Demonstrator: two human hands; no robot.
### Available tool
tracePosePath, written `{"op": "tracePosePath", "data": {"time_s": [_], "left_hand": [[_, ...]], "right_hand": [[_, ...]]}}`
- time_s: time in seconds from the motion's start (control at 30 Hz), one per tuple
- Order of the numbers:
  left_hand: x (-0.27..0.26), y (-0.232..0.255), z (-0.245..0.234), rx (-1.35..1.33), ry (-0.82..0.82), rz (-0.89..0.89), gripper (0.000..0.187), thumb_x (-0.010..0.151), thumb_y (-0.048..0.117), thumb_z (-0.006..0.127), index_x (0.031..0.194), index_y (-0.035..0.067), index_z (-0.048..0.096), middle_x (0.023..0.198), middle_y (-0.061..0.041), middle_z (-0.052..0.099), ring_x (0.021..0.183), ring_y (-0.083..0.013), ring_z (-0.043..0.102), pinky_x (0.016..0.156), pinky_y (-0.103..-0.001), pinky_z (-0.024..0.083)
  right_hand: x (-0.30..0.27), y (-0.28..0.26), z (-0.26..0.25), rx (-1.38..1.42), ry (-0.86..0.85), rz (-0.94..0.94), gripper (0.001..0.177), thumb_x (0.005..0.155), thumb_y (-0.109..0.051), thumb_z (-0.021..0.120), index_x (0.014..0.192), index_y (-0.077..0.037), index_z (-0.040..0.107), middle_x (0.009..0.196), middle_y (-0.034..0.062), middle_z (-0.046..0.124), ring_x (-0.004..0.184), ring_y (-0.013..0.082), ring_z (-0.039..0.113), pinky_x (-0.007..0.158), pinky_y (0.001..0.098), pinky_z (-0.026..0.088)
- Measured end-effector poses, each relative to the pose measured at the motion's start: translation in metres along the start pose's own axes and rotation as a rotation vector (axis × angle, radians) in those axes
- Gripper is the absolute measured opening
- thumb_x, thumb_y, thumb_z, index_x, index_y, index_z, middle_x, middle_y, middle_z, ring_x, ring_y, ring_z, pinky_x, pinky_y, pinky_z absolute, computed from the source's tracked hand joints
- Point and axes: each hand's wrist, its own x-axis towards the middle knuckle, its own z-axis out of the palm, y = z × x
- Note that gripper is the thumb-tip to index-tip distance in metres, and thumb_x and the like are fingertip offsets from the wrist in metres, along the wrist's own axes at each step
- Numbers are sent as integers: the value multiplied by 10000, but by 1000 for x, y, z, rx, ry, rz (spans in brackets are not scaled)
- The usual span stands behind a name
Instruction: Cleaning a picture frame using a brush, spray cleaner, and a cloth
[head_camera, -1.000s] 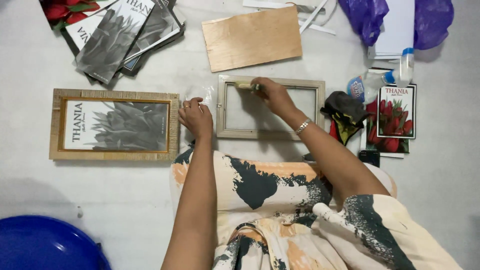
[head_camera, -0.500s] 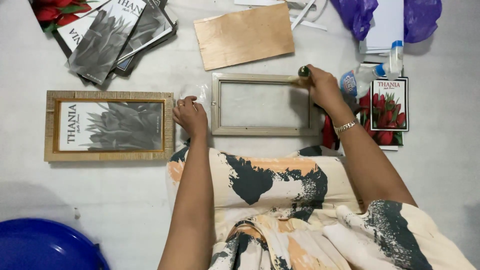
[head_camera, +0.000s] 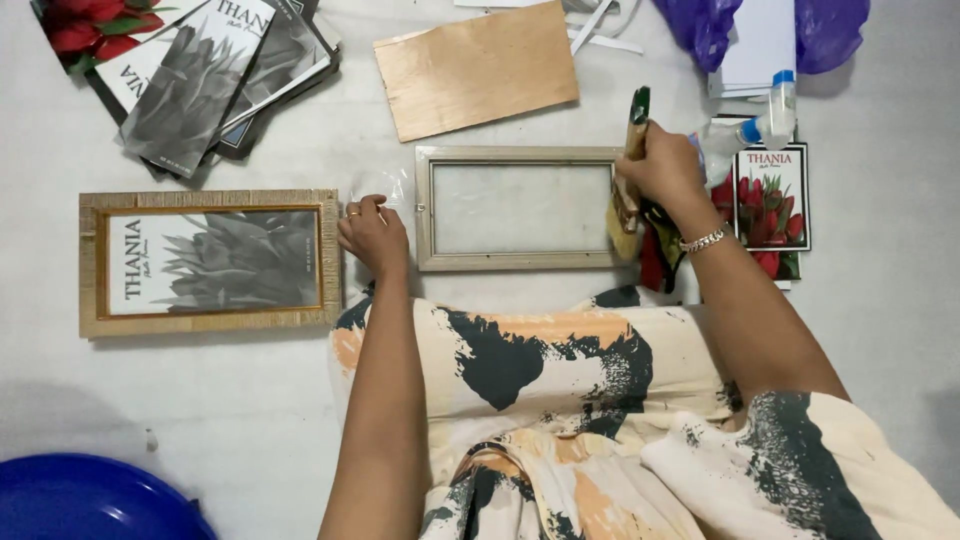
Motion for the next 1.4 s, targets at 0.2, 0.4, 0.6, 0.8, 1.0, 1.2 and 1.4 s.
{"op": "tracePosePath", "data": {"time_s": [0.2,0.4,0.6,0.8,1.0,1.2,1.4], "left_hand": [[1,0,0,-7,9,-2,153,815,175,669,937,267,651,896,53,564,973,-230,561,950,-432,412],[0,-4,1,-1,-19,-20,158,827,164,661,949,264,650,909,42,564,1001,-245,559,940,-448,414],[4,4,-8,-2,-108,2,162,885,115,626,996,192,716,1032,-32,628,990,-270,511,965,-457,332],[1,7,-14,-37,-80,14,167,879,77,633,988,176,714,995,-27,626,935,-265,508,1002,-464,341],[5,4,-9,-29,-74,2,180,868,85,628,990,186,713,974,-23,626,945,-272,520,961,-455,355],[1,-3,3,-5,-56,-70,142,835,172,659,951,254,660,916,47,566,1012,-233,561,981,-461,404],[0,-1,-1,-1,-47,-54,146,829,161,663,939,256,666,903,26,579,973,-256,573,938,-467,421]], "right_hand": [[46,36,70,-131,-191,54,621,790,-515,765,1158,-17,720,1052,294,748,1051,516,698,908,607,551],[10,-23,8,204,444,-164,220,957,-167,780,988,27,680,871,278,731,866,472,730,745,565,605],[12,-9,11,69,-32,-45,269,830,-257,777,982,-56,682,812,89,721,648,279,659,627,401,518],[30,5,49,89,271,-99,240,929,-215,787,972,-14,662,846,142,688,688,309,664,671,422,551],[25,-1,10,133,245,-77,331,934,-317,769,973,7,717,844,150,743,663,333,696,661,429,559],[38,23,76,-82,-90,-10,483,814,-360,696,1175,-41,672,971,258,740,957,507,721,848,603,567],[0,-26,-2,248,474,-245,243,968,-215,824,1008,-80,625,863,120,730,835,353,761,784,546,576]]}}
